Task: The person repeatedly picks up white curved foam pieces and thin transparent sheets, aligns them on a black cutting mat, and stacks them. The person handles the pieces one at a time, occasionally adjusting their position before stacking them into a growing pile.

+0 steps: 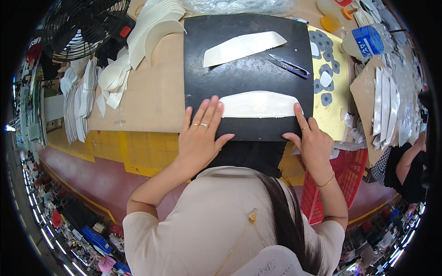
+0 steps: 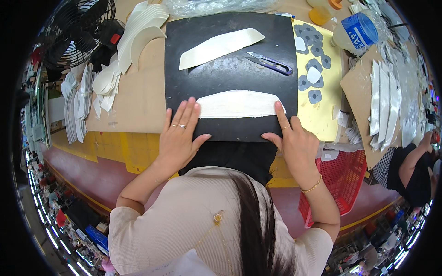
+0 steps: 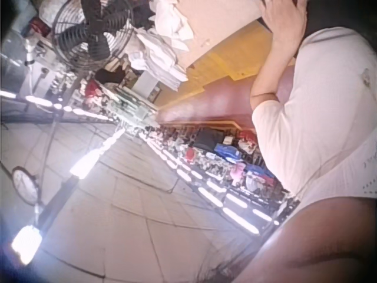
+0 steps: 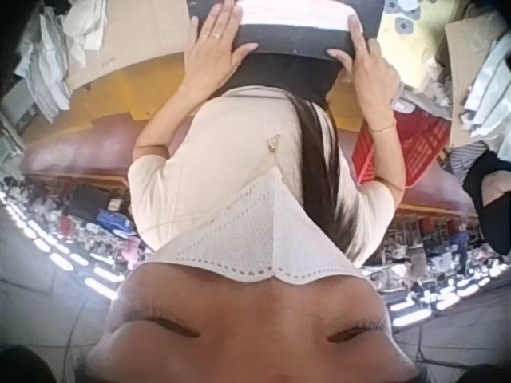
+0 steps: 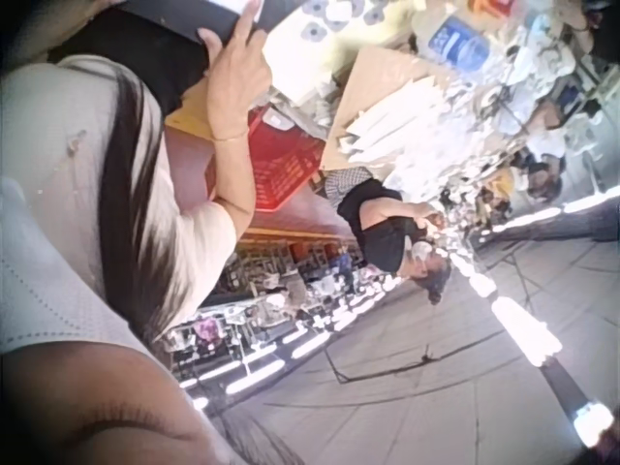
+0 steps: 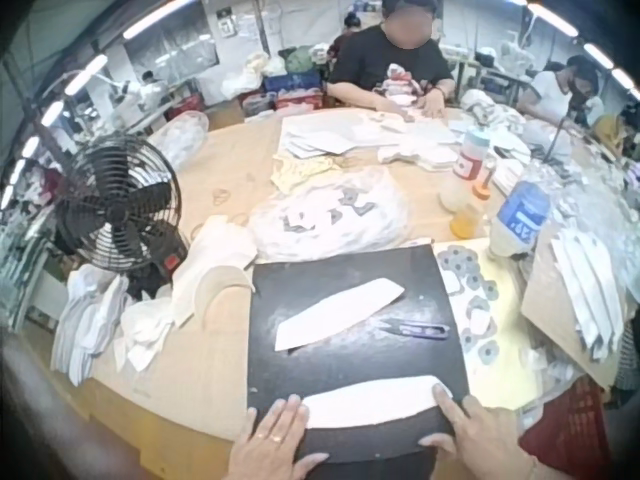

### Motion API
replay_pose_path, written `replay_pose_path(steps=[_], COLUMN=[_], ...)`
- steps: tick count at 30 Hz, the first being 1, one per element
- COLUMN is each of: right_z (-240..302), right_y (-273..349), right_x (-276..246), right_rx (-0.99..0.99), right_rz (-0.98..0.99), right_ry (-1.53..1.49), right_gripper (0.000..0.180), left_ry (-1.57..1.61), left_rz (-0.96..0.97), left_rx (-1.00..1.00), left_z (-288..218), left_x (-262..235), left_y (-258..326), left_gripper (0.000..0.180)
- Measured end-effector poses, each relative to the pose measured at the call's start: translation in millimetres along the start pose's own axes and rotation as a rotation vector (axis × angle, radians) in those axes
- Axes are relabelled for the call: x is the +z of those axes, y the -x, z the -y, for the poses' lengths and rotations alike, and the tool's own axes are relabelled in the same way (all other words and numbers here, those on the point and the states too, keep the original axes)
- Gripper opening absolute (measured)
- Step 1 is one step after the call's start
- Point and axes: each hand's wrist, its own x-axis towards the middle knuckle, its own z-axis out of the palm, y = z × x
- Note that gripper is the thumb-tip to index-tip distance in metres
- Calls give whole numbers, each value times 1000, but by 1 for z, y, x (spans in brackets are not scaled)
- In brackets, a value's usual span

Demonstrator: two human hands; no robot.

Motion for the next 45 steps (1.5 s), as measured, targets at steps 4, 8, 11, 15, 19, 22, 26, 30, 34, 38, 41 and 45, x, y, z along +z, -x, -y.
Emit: replay_pose_path(steps=[4, 8, 11, 15, 19, 22, 26, 30, 34, 38, 41, 45], right_z=[-1, 13, 29, 18, -13, -57, -159, -265, -332, -324, -297, -325], right_y=[-5, -10, -11, 14, 59, 109, 178, 204, 205, 143, 142, 168], right_x=[-2, -9, -21, -26, -13, 30, 145, 203, 259, 301, 330, 331], right_rx=[28, 96, 212, 547, 659, 690, 1025, 1012, 599, 1168, 1498, 1476], right_rz=[3, -152, -213, -70, 64, 124, -736, -1781, -2060, -1587, -720, -48], right_ry=[-184, -416, -633, -1211, -1835, -2146, -2322, -2064, -1695, -888, -204, 199], right_gripper=[66, 50, 43, 26, 35, 39, 38, 37, 47, 47, 46, 46], left_ry=[19, 127, 156, 86, 9, -21, -26, -47, -62, -76, -71, 53], left_rz=[-65, -246, -131, -46, -41, -23, -15, -22, -49, -54, -74, -97], left_rx=[-63, 148, 301, 329, 317, 324, 324, 312, 305, 286, 282, 266], left_z=[-1, -13, -34, -43, -44, -48, -51, -54, -56, -56, -57, -56], left_x=[-7, 9, 16, 20, 22, 22, 21, 20, 18, 18, 19, 22], left_y=[1, -26, -39, -50, -46, -48, -48, -48, -48, -46, -46, -49], left_gripper=[76, 74, 70, 62, 58, 58, 59, 59, 56, 57, 59, 62])
